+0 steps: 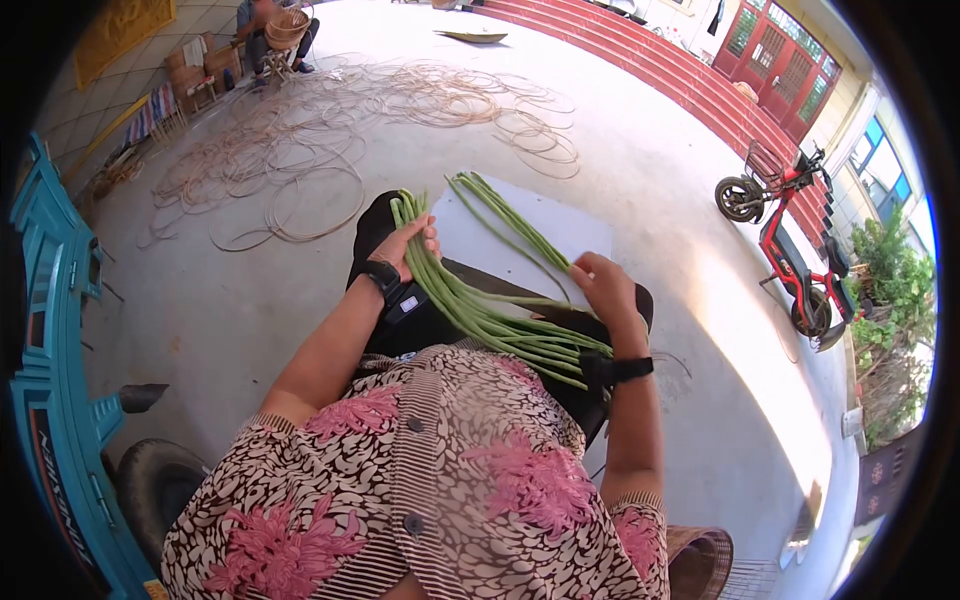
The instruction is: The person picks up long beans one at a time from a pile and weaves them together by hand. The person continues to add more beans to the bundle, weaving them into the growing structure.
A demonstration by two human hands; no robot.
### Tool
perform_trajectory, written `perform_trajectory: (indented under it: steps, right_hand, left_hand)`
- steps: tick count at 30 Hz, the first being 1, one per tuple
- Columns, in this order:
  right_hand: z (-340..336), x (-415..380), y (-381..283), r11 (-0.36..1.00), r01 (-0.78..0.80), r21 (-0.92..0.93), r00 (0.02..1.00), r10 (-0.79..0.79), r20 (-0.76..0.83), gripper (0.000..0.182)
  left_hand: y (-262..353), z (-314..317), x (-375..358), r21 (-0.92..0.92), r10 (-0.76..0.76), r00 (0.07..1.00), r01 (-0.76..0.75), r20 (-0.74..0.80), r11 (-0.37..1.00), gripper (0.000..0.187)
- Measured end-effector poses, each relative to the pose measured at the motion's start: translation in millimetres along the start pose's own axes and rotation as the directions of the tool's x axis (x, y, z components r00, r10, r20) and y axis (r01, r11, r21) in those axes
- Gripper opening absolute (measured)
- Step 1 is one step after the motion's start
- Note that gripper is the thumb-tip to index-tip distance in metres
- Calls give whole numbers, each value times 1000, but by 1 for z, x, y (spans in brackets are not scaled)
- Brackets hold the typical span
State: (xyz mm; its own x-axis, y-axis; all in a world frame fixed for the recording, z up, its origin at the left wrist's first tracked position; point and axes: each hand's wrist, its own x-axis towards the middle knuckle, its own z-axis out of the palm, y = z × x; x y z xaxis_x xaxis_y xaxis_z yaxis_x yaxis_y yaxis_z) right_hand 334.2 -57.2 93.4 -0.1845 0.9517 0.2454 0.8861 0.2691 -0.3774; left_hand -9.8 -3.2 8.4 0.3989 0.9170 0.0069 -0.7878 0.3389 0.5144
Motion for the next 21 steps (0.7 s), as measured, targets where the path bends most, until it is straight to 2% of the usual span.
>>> perform_trajectory:
  steps: [2, 5, 8, 11, 16, 17, 19, 20, 21]
  right_hand:
    - [15, 19, -18, 993, 106, 55, 994, -106, -6, 23]
    - [54, 54, -23, 933, 355, -59, 929, -359, -86, 29]
    - [70, 75, -50, 951, 296, -86, 952, -302, -56, 30]
    - [92, 93, -51, 948, 185, -258, 983, -182, 36, 28]
    - [96, 103, -54, 961, 93, -259, 995, -80, 61, 31]
    - [95, 104, -54, 967, 81, -241, 996, -70, 56, 31]
    - [81, 100, -62, 989, 4, 147, 994, -20, 109, 28]
    - [78, 97, -64, 942, -47, 333, 989, -2, 145, 26]
    - [77, 93, -69, 838, 10, 546, 988, -92, 122, 23]
  left_hand:
    - [-1, 0, 0, 27, -14, 1000, 14, -23, 1000, 18]
    - [-2, 1, 0, 59, -14, 996, 19, -85, 998, 17]
    - [-3, 0, -1, 61, -24, 994, 31, -107, 998, 16]
    - [-5, -5, 2, 47, -44, 992, 49, -114, 998, 17]
    - [-6, -2, 3, 75, 11, 981, 3, -194, 997, 23]
    - [-7, -3, 3, 61, 7, 986, 3, -164, 998, 25]
    - [-8, -4, 3, 24, 6, 995, -3, -103, 1000, 29]
    - [-9, -5, 3, 17, -2, 994, 4, -110, 1000, 30]
    - [-8, -3, 3, 12, -11, 993, 12, -116, 1000, 32]
